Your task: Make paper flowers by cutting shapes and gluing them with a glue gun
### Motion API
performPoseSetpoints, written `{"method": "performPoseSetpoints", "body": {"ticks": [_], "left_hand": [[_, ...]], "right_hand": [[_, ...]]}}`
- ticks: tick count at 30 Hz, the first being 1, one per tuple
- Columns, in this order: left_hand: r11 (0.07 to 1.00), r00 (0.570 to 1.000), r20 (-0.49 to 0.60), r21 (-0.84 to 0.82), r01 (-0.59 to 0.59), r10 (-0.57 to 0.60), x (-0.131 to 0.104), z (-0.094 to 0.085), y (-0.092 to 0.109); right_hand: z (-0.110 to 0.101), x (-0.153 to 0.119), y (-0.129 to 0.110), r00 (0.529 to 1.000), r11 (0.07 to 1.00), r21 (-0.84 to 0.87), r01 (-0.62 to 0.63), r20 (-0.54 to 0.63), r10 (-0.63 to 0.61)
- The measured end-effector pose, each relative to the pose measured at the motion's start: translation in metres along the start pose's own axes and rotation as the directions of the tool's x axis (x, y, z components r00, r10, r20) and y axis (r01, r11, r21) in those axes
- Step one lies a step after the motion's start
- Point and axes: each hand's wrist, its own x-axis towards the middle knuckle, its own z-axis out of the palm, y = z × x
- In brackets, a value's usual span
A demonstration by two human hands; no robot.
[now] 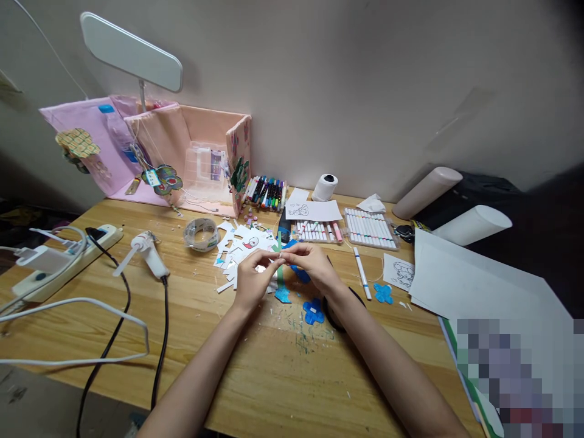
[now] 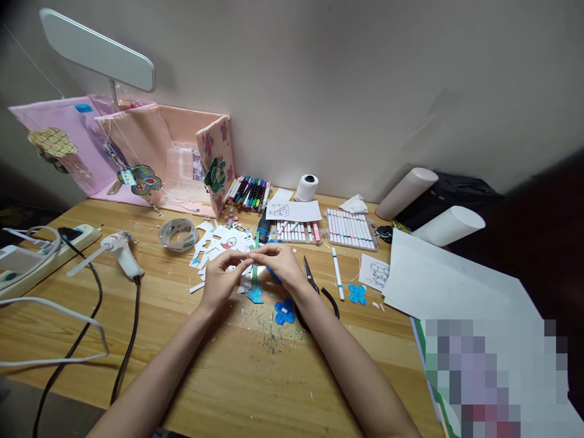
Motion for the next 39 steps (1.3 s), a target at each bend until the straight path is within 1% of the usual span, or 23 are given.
{"method": "performPoseSetpoints", "body": {"ticks": [2, 4, 9, 12, 16, 19, 22, 25, 27, 30, 32, 34, 36, 39], "left_hand": [[1.000, 1.000, -0.012, -0.023, 0.016, -0.016, 0.001, 0.000, 0.000], [0.999, 1.000, -0.007, -0.044, 0.023, -0.024, 0.002, -0.001, 0.000], [0.999, 1.000, 0.025, -0.042, 0.011, -0.010, 0.004, -0.004, -0.003], [0.996, 0.997, 0.022, 0.040, -0.079, 0.078, 0.004, -0.006, -0.002], [0.951, 0.972, 0.013, 0.205, -0.231, 0.234, 0.001, -0.006, -0.001], [0.916, 0.959, 0.031, 0.291, -0.277, 0.280, 0.000, -0.005, -0.004], [0.907, 0.958, 0.039, 0.314, -0.281, 0.283, 0.000, -0.004, -0.008], [0.927, 0.973, 0.020, 0.297, -0.227, 0.231, 0.000, -0.002, -0.011], [0.955, 0.988, 0.003, 0.257, -0.150, 0.154, -0.001, 0.000, -0.012], [0.996, 0.999, 0.028, 0.090, 0.026, -0.029, 0.000, 0.003, -0.013], [0.984, 0.985, 0.069, -0.064, 0.164, -0.160, 0.002, 0.004, -0.014], [0.951, 0.967, 0.077, -0.175, 0.254, -0.244, 0.006, 0.002, -0.015], [0.934, 0.958, 0.042, -0.216, 0.286, -0.283, 0.010, -0.001, -0.016], [0.934, 0.953, -0.012, -0.207, 0.293, -0.302, 0.013, -0.005, -0.016]], "right_hand": [[0.000, 0.001, 0.003, 0.999, 1.000, 0.020, 0.004, 0.041, -0.005], [-0.001, 0.002, 0.005, 0.998, 1.000, 0.025, 0.001, 0.058, -0.002], [0.000, 0.000, 0.001, 1.000, 1.000, -0.003, -0.003, 0.027, 0.003], [0.002, -0.002, -0.003, 1.000, 1.000, -0.028, 0.009, 0.005, -0.009], [0.007, -0.005, -0.004, 0.999, 0.998, -0.044, 0.038, -0.034, -0.040], [0.012, -0.006, -0.004, 0.997, 0.997, -0.058, 0.055, -0.055, -0.058], [0.016, -0.007, -0.004, 0.994, 0.994, -0.067, 0.088, -0.061, -0.092], [0.017, -0.007, -0.003, 0.992, 0.992, -0.058, 0.109, -0.055, -0.112], [0.017, -0.005, -0.002, 0.994, 0.994, -0.044, 0.098, -0.050, -0.101], [0.014, -0.003, 0.000, 0.996, 0.997, -0.025, 0.070, -0.048, -0.071], [0.010, -0.002, 0.001, 0.998, 0.999, 0.005, 0.049, -0.044, -0.049], [0.006, -0.002, 0.001, 0.999, 0.999, 0.033, 0.029, -0.039, -0.027], [0.003, -0.002, 0.000, 0.999, 1.000, 0.027, 0.005, -0.039, -0.004], [0.001, -0.002, -0.001, 0.998, 1.000, 0.003, -0.027, -0.061, 0.027]]}}
